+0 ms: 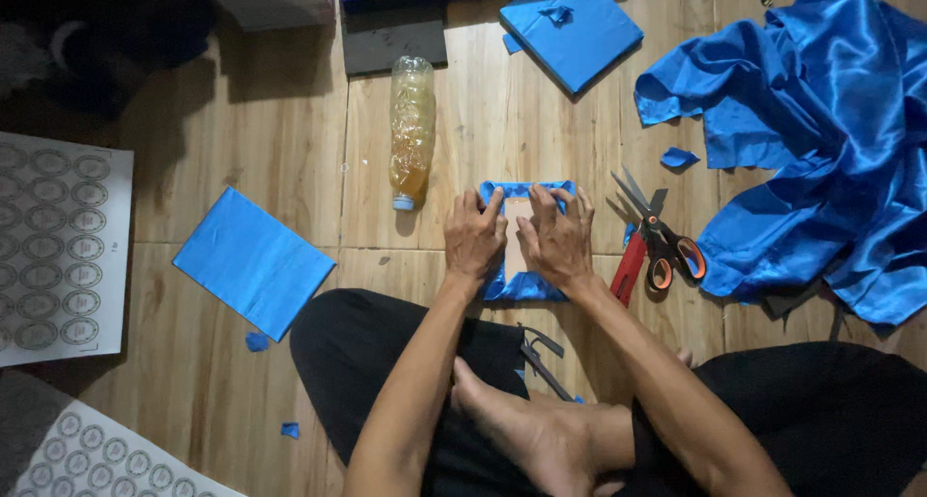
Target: The person sits on the floor and smooths blue fabric onto a rectangular board using a plastic bottle. They then pick up a blue-covered box and place it inside a larger purple box.
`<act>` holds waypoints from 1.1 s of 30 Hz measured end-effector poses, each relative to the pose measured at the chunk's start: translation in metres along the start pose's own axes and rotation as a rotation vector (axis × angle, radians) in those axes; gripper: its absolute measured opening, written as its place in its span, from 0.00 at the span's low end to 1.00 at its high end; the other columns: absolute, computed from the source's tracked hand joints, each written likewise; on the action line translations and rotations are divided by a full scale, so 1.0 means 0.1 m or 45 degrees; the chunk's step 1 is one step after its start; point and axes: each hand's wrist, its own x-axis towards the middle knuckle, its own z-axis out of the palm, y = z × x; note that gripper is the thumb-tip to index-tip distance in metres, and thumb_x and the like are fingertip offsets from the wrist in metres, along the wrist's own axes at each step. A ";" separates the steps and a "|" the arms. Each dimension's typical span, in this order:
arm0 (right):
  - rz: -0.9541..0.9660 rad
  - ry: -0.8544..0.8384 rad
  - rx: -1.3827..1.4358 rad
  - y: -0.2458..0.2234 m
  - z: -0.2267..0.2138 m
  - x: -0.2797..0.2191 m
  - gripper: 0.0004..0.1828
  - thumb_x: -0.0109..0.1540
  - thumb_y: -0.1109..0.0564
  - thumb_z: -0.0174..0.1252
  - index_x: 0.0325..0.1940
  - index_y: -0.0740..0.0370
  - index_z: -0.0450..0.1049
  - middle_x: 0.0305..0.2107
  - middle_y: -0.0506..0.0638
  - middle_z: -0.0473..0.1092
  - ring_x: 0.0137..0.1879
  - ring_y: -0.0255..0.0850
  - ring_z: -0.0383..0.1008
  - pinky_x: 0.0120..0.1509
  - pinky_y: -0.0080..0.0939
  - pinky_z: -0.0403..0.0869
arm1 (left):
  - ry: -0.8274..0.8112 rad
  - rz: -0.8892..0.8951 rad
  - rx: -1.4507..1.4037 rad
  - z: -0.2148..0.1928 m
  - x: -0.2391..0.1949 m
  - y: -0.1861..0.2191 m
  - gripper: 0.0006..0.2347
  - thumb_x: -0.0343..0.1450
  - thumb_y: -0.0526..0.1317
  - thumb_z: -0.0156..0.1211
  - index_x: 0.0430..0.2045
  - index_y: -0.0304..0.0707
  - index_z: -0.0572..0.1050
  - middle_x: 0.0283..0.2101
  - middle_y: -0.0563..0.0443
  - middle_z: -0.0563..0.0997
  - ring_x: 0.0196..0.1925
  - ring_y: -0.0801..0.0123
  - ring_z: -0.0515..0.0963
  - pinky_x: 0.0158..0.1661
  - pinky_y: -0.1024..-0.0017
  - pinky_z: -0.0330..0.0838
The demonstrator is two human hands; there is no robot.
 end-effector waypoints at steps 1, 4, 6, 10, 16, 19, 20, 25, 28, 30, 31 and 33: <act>-0.003 0.003 -0.004 0.00 -0.01 0.00 0.29 0.72 0.41 0.57 0.72 0.56 0.65 0.56 0.48 0.78 0.66 0.47 0.69 0.79 0.64 0.54 | 0.006 0.001 -0.002 -0.01 0.00 0.00 0.15 0.68 0.44 0.57 0.48 0.54 0.81 0.36 0.53 0.65 0.36 0.58 0.71 0.31 0.61 0.71; 0.012 0.005 -0.011 -0.01 -0.03 0.00 0.29 0.71 0.42 0.58 0.72 0.56 0.67 0.56 0.48 0.78 0.65 0.46 0.69 0.78 0.64 0.56 | 0.018 0.018 0.034 -0.02 0.01 0.00 0.15 0.67 0.45 0.58 0.48 0.55 0.81 0.36 0.53 0.66 0.36 0.59 0.71 0.31 0.61 0.72; 0.007 0.004 -0.006 -0.01 -0.05 0.01 0.27 0.71 0.43 0.57 0.71 0.56 0.68 0.57 0.46 0.77 0.64 0.46 0.69 0.77 0.63 0.57 | 0.002 0.002 -0.005 -0.03 0.01 0.00 0.15 0.67 0.45 0.58 0.48 0.54 0.81 0.36 0.52 0.67 0.36 0.58 0.72 0.31 0.61 0.73; 0.044 0.013 0.074 0.00 -0.06 0.04 0.27 0.70 0.46 0.60 0.71 0.56 0.68 0.55 0.46 0.78 0.64 0.45 0.68 0.77 0.61 0.56 | -0.028 -0.013 -0.010 -0.05 0.02 0.00 0.15 0.67 0.44 0.58 0.48 0.56 0.80 0.37 0.53 0.66 0.38 0.57 0.72 0.33 0.61 0.73; 0.162 0.091 0.378 0.14 -0.22 0.08 0.24 0.67 0.55 0.64 0.68 0.56 0.72 0.51 0.44 0.80 0.61 0.44 0.71 0.73 0.51 0.62 | -0.096 -0.067 -0.131 -0.14 0.04 0.00 0.12 0.69 0.43 0.59 0.46 0.56 0.78 0.37 0.52 0.66 0.38 0.55 0.73 0.35 0.59 0.75; 0.178 0.131 0.432 0.23 -0.56 0.01 0.28 0.64 0.60 0.67 0.68 0.59 0.71 0.54 0.51 0.78 0.62 0.52 0.72 0.72 0.56 0.63 | -0.162 -0.124 -0.240 -0.20 0.05 -0.01 0.07 0.70 0.42 0.59 0.41 0.55 0.77 0.38 0.53 0.69 0.39 0.56 0.77 0.36 0.60 0.77; 0.218 0.121 0.441 0.22 -0.72 -0.01 0.27 0.64 0.62 0.66 0.67 0.59 0.72 0.54 0.52 0.77 0.63 0.53 0.73 0.72 0.53 0.66 | -0.223 -0.172 -0.296 -0.23 0.04 -0.02 0.07 0.71 0.42 0.59 0.41 0.55 0.79 0.38 0.51 0.69 0.39 0.54 0.78 0.37 0.58 0.78; 0.414 0.060 0.565 0.47 -0.92 -0.46 0.25 0.62 0.63 0.67 0.64 0.61 0.73 0.51 0.59 0.74 0.56 0.58 0.77 0.57 0.49 0.78 | -0.383 -0.296 -0.460 -0.39 0.09 -0.07 0.08 0.73 0.42 0.56 0.42 0.54 0.82 0.38 0.48 0.71 0.38 0.46 0.82 0.38 0.50 0.81; 0.533 -0.074 0.532 0.47 -0.90 -0.80 0.24 0.62 0.61 0.66 0.62 0.58 0.75 0.45 0.58 0.74 0.47 0.55 0.80 0.45 0.48 0.81 | -0.454 -0.349 -0.465 -0.52 0.05 -0.09 0.13 0.74 0.45 0.55 0.52 0.58 0.79 0.40 0.48 0.73 0.39 0.45 0.84 0.40 0.47 0.81; 0.462 -0.167 0.591 0.43 -0.81 -0.90 0.27 0.58 0.57 0.74 0.61 0.54 0.76 0.45 0.54 0.74 0.45 0.52 0.82 0.41 0.45 0.82 | -0.466 -0.482 -0.571 -0.61 -0.04 -0.07 0.20 0.75 0.47 0.54 0.63 0.53 0.67 0.41 0.45 0.75 0.40 0.47 0.86 0.44 0.44 0.80; 0.468 -0.172 0.599 0.42 -0.80 -0.84 0.27 0.58 0.57 0.74 0.61 0.54 0.76 0.45 0.54 0.74 0.45 0.52 0.82 0.41 0.45 0.82 | -0.474 -0.485 -0.564 -0.64 -0.08 -0.07 0.20 0.75 0.47 0.54 0.63 0.53 0.67 0.41 0.45 0.75 0.40 0.47 0.86 0.44 0.44 0.80; 0.216 -0.275 0.584 0.40 -0.77 -0.71 0.30 0.58 0.44 0.77 0.60 0.52 0.76 0.45 0.50 0.75 0.45 0.47 0.80 0.55 0.46 0.76 | -0.862 -0.534 -0.474 -0.71 -0.12 -0.09 0.29 0.66 0.74 0.61 0.45 0.53 0.70 0.35 0.51 0.80 0.42 0.51 0.87 0.45 0.50 0.80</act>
